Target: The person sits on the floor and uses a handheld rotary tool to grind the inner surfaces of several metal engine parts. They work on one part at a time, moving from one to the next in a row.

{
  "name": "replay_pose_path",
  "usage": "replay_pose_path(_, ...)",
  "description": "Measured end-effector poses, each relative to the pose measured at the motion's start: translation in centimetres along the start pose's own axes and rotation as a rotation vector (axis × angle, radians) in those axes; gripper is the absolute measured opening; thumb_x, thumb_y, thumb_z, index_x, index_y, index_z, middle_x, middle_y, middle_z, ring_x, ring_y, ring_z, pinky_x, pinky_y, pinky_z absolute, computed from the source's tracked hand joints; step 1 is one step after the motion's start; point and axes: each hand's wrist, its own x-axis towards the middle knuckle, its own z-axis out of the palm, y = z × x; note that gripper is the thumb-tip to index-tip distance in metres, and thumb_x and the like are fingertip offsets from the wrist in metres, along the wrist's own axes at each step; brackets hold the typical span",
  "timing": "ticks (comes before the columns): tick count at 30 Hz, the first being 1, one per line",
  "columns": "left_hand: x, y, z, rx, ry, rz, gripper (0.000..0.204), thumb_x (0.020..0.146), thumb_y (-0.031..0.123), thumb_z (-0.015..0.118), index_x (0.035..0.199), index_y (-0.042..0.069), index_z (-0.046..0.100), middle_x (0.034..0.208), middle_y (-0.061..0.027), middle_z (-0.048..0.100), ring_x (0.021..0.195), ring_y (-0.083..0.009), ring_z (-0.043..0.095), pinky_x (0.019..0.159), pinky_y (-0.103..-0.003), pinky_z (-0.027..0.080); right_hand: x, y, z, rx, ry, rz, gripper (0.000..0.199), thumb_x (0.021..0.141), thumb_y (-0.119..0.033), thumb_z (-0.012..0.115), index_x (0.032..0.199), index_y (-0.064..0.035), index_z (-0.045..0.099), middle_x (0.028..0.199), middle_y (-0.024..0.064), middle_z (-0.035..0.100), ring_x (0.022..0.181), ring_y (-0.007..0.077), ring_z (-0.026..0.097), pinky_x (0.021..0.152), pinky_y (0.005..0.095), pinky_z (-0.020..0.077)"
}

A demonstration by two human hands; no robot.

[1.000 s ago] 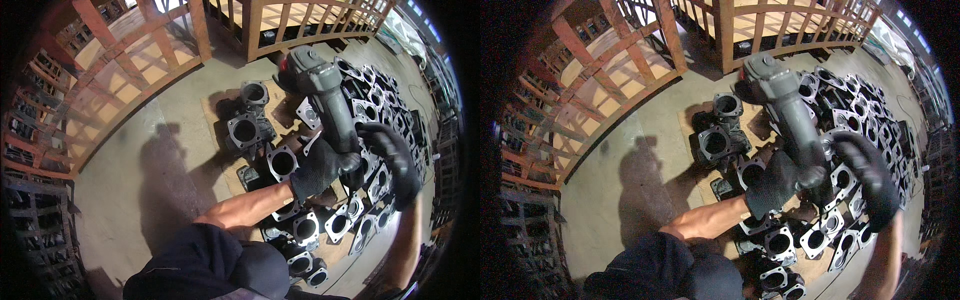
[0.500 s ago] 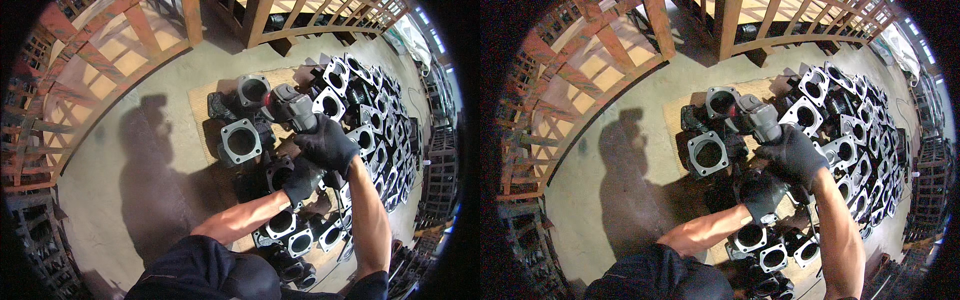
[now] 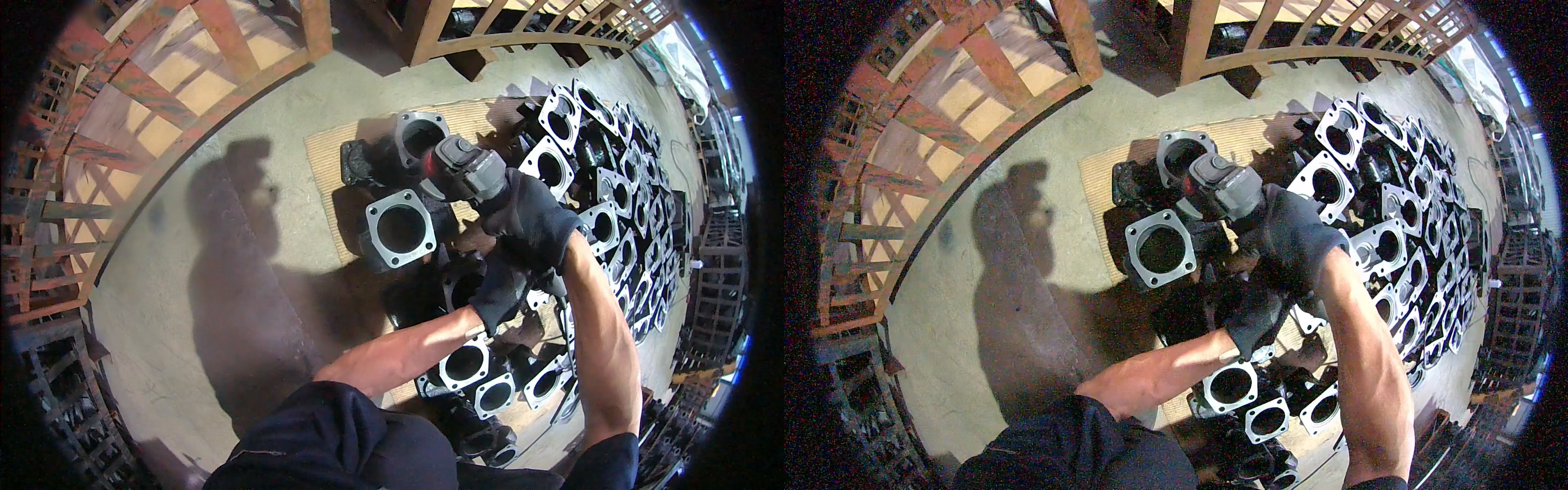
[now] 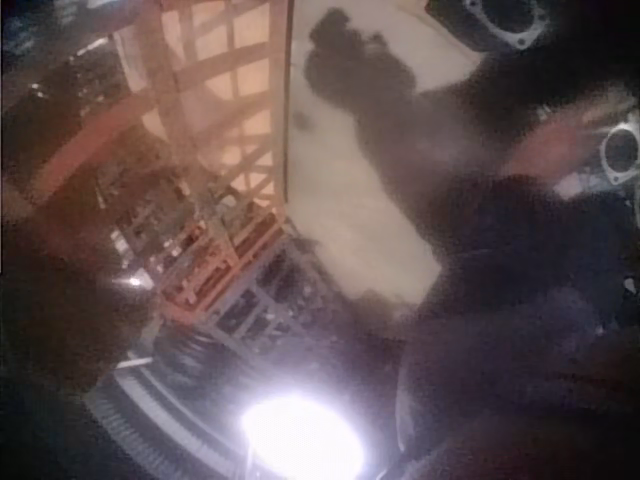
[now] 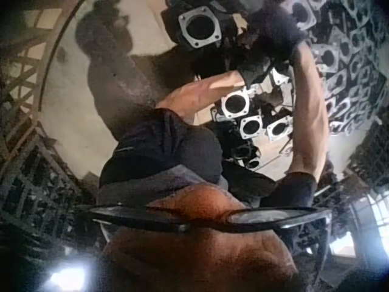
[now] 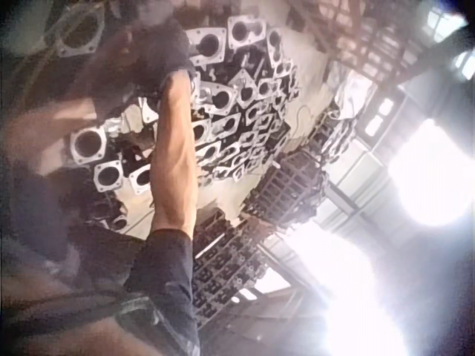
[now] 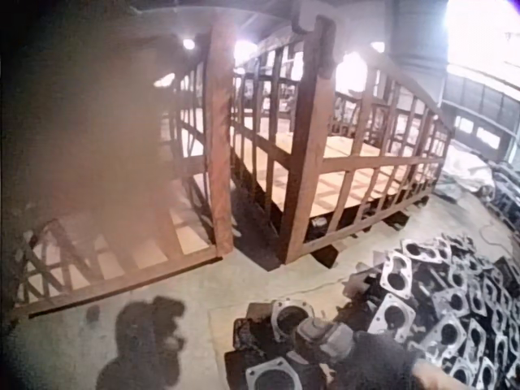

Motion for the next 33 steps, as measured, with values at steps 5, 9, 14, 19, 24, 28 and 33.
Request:
replay_pose_path(5, -0.7, 6.7, -0.4, 0.366, 0.026, -0.126, 0.041, 0.091, 0.011, 0.066, 0.128, -0.001, 0.055, 0.126, -0.0112, 0.060, 0.117, -0.0182, 0.053, 0.101, -0.031, 0.043, 1.1, -4.4, -0.1, -0.029, -0.080, -0.013, 0.042, 0.063, -0.012, 0.077, 0.100, 0.0019, 0.062, 0.088, 0.0154, 0.070, 0.082, 0.0268, 0.067, 0.077, 0.0353, 0.0528)
replay_pose_path(9, -0.6, 6.8, -0.2, 0.447, 0.021, 0.005, 0.042, 0.094, 0.014, 0.061, 0.133, 0.001, 0.052, 0.133, -0.0129, 0.056, 0.126, -0.0199, 0.049, 0.107, -0.031, 0.039, 1.8, -4.1, 0.1, -0.119, -0.063, -0.028, 0.044, 0.063, -0.013, 0.078, 0.101, 0.0012, 0.062, 0.090, 0.0162, 0.071, 0.086, 0.0276, 0.068, 0.080, 0.0359, 0.0532)
replay_pose_path(14, 1.3, -2.0, -1.9, 0.548, -0.051, 0.351, 0.040, 0.095, 0.017, 0.060, 0.131, 0.001, 0.054, 0.133, -0.0150, 0.056, 0.127, -0.0223, 0.049, 0.108, -0.033, 0.039, 1.5, -2.2, 0.5, -0.137, -0.047, -0.012, 0.045, 0.064, -0.015, 0.078, 0.103, 0.0004, 0.062, 0.093, 0.0168, 0.071, 0.089, 0.0319, 0.068, 0.080, 0.0357, 0.0534)
replay_pose_path(19, 0.8, -2.9, -1.5, 0.513, -0.087, 0.276, 0.042, 0.093, 0.018, 0.061, 0.130, 0.000, 0.053, 0.133, -0.0168, 0.056, 0.125, -0.0244, 0.050, 0.107, -0.034, 0.039, 0.1, -1.7, -0.5, -0.247, -0.050, -0.017, 0.049, 0.063, -0.017, 0.081, 0.106, -0.0019, 0.062, 0.096, 0.0160, 0.071, 0.093, 0.0358, 0.068, 0.082, 0.0369, 0.0538)
replay_pose_path(24, 1.8, -3.0, -3.1, 0.570, 0.012, 0.272, 0.043, 0.092, 0.019, 0.062, 0.129, -0.001, 0.053, 0.133, -0.0186, 0.055, 0.123, -0.0266, 0.051, 0.107, -0.036, 0.039, 1.0, -4.3, 0.4, -0.198, -0.059, 0.001, 0.052, 0.064, -0.019, 0.081, 0.109, -0.0020, 0.062, 0.099, 0.0186, 0.071, 0.097, 0.0372, 0.067, 0.086, 0.0393, 0.0529)
replay_pose_path(28, 1.6, -3.4, -2.5, 0.717, -0.057, 0.347, 0.042, 0.094, 0.016, 0.059, 0.131, -0.002, 0.050, 0.133, -0.0192, 0.053, 0.124, -0.0290, 0.048, 0.109, -0.037, 0.036, 0.5, -3.6, -0.1, -0.165, -0.019, -0.010, 0.052, 0.063, -0.019, 0.081, 0.107, -0.0014, 0.061, 0.099, 0.0192, 0.071, 0.098, 0.0381, 0.067, 0.086, 0.0402, 0.0526)
replay_pose_path(33, 0.4, -7.6, -2.6, 1.008, 0.158, 1.098, 0.032, 0.096, 0.014, 0.054, 0.124, -0.001, 0.054, 0.125, -0.0171, 0.056, 0.116, -0.0293, 0.049, 0.107, -0.037, 0.035, -0.4, -2.2, -0.2, -0.175, -0.035, -0.021, 0.052, 0.062, -0.021, 0.082, 0.105, -0.0025, 0.061, 0.099, 0.0189, 0.071, 0.096, 0.0386, 0.067, 0.085, 0.0401, 0.0528)
